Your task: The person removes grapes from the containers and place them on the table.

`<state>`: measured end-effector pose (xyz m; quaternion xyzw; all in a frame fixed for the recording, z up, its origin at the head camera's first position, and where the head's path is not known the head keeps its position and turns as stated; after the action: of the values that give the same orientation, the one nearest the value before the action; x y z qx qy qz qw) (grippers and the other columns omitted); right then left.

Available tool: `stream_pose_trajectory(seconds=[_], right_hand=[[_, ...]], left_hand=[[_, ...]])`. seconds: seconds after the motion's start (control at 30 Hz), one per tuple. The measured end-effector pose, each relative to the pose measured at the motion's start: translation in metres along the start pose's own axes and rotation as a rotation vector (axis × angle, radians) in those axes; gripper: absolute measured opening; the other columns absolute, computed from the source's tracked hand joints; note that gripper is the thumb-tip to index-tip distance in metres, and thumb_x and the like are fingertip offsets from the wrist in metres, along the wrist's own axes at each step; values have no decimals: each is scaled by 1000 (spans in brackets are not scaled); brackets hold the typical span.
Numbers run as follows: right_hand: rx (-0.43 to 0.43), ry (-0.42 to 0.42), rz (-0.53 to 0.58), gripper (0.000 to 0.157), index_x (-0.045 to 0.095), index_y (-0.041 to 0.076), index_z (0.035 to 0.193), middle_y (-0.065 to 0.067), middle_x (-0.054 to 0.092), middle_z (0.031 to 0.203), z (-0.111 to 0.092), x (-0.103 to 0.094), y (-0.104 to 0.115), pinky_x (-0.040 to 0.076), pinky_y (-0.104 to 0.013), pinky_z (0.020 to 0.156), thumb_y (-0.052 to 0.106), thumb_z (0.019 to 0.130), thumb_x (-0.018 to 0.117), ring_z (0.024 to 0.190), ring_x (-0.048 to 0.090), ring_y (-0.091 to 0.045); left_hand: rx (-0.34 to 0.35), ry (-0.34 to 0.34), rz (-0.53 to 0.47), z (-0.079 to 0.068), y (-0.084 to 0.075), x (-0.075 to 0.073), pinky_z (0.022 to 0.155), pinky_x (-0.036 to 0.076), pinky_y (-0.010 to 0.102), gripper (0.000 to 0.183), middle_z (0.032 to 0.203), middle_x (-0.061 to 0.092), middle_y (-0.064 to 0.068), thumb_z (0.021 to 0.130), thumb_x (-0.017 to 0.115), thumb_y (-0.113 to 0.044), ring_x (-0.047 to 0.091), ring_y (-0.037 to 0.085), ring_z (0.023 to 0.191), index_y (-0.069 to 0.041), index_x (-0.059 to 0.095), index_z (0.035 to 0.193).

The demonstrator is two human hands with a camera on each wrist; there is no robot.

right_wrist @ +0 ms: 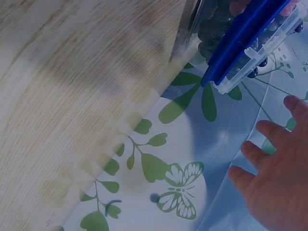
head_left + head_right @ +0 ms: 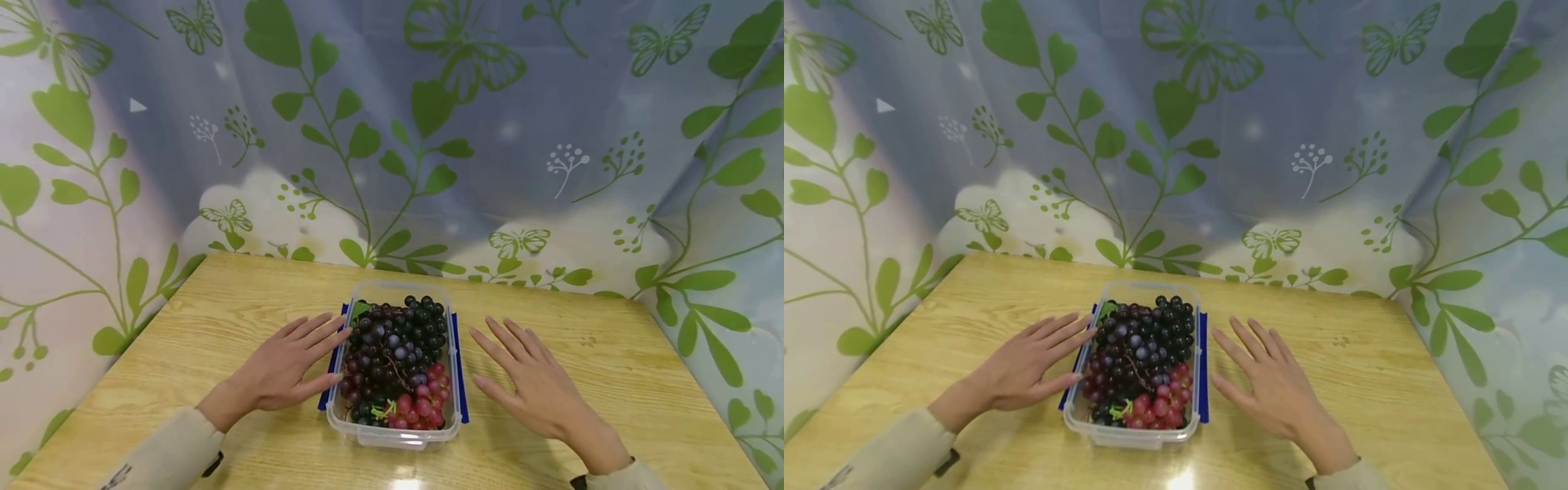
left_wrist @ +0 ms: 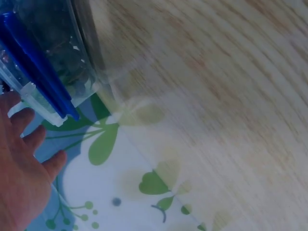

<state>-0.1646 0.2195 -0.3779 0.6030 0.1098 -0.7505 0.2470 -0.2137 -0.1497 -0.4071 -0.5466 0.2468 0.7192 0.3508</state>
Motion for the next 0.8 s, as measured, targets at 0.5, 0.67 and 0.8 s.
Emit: stream_pose_trajectory(seconds=[0.5,0.67,0.8], right_hand=[[-52,-11,-15,63,28,27,152,-2,18,158,16,-1,6,15,-54,111,51,97,48,142,15,-30],[-57,15,-22,64,23,33,153,1,14,158,23,-1,11,12,-52,113,54,97,44,143,13,-28],[-78,34,-16,63,24,32,153,1,15,158,29,-2,15,12,-51,113,55,97,43,143,13,-27]], left_hand=[[45,-19,-15,6,6,3,109,27,47,69,156,25,2,95,45,-55,25,24,140,-15,33,151],[13,15,-44,6,5,3,109,27,47,70,157,22,0,95,44,-57,23,22,141,-17,31,151],[-7,27,-90,6,3,5,108,28,49,69,158,19,-1,96,43,-56,22,22,142,-17,29,152]])
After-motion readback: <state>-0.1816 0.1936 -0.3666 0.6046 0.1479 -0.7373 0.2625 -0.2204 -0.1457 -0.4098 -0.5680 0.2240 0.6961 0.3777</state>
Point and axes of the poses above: each hand's wrist, its own z-axis towards the middle knuckle, its own x-axis out of the palm, y = z × x, the point moved 3 cm from there along z, towards the middle knuckle
